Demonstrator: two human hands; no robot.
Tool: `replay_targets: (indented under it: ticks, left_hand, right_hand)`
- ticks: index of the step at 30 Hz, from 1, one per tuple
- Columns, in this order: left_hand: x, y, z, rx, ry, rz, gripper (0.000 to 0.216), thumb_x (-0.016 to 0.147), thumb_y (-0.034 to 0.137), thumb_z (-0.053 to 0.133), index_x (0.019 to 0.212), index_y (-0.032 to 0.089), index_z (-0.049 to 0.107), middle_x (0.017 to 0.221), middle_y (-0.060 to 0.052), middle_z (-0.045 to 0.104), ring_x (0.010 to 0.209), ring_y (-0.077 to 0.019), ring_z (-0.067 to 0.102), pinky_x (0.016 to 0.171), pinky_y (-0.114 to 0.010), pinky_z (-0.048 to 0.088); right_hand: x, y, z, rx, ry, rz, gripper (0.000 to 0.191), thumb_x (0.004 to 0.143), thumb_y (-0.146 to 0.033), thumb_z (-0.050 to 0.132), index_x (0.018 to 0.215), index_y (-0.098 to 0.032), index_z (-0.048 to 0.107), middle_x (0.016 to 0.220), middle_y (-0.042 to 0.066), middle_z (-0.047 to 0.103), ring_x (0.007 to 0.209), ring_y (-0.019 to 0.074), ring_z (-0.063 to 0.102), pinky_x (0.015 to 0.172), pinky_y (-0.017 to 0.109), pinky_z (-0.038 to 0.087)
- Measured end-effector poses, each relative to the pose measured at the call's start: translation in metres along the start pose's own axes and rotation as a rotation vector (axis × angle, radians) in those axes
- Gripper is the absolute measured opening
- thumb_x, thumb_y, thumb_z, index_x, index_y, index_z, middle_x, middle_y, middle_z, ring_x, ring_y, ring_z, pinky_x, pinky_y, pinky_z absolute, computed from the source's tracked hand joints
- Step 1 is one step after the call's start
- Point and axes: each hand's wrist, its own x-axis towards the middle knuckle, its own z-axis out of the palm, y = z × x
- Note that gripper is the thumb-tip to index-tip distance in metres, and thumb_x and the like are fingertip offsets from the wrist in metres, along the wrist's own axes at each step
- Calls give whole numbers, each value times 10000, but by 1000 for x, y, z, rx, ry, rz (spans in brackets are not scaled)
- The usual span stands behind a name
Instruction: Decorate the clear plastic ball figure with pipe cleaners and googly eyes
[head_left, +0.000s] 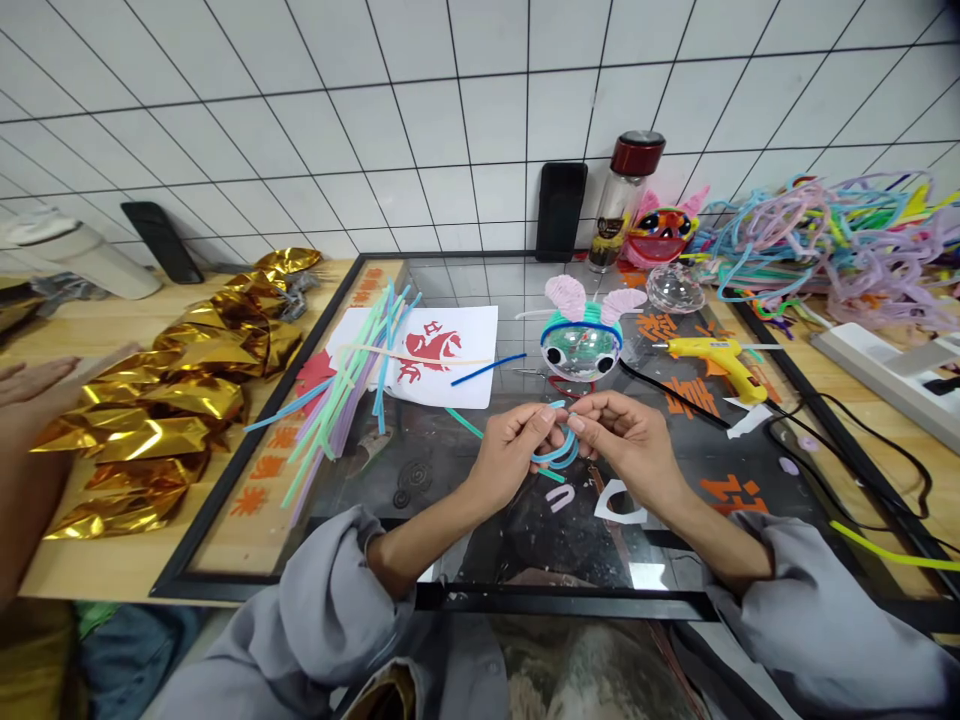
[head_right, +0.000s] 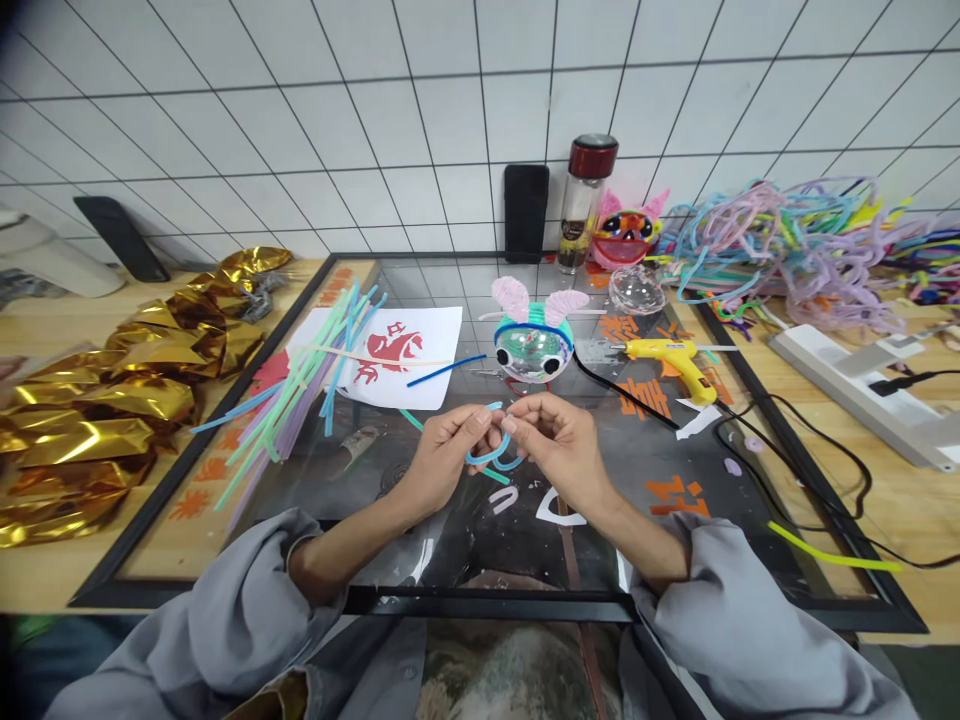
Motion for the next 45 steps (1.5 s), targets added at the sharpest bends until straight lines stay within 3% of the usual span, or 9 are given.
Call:
replay_targets:
  ticks: [10,14,18,24,33,39,42,45]
  left_hand:
    - [-4,11,0,152,-1,27,432,923,542,496,791,149,617,642,21,527,533,-83,446,480,-195,388]
    - [-4,13,1,252,-24,73,458,939,512,475,650,161,526,589,35,454,530,-84,420,527,-217,364]
    - [-4,11,1,295,-62,92,469,949,509,454,630,168,493,583,37,416,539,-90,414,539,-230,338]
    - [-4,9,0,324,-123,133,473,972,476,424,611,171,453,572,41,391,543,-88,399,551,-231,320]
    - [-4,10,1,329,-150,151,494,964,497,428,604,164,488,578,30,430,552,-92,420,555,-229,334]
    - [-3,10,1,178,-108,17,420,905,539,534,877,138,652,645,12,580,513,-78,478,482,-196,367]
    - [-3,10,1,114,-76,-24,436,874,557,570,835,131,655,689,-19,651,495,-71,501,455,-186,393]
    - [-3,12,0,134,-102,6,434,889,542,554,738,142,632,605,-2,623,461,-68,501,452,-183,400]
  right_hand:
    - [5,-4,-5,62,-109,84,380,624,-501,847,739,-177,684,546,-6,635,472,104,557,459,228,472]
    - [5,0,-8,-79,-61,-113,285,702,-461,802,709,-195,699,648,6,627,588,119,554,546,254,470]
    - [5,3,-10,-157,-28,-250,196,759,-404,768,718,-218,719,761,30,619,727,158,567,618,281,466]
    - [4,6,-10,-94,-47,-201,167,763,-361,770,732,-210,706,762,28,654,727,159,586,649,290,465]
    - [2,3,-6,-45,-7,-126,263,682,-401,831,709,-201,662,620,-6,623,564,116,530,550,258,448]
    - [6,-3,-11,116,119,-109,322,593,-366,884,676,-207,616,628,-23,618,571,99,527,536,232,437]
    - [7,-8,-14,253,126,-88,357,558,-321,901,663,-207,579,612,-42,599,550,83,501,519,216,408]
    - [7,-14,-16,359,81,-37,425,520,-294,916,645,-212,518,565,-59,567,497,72,451,471,209,346]
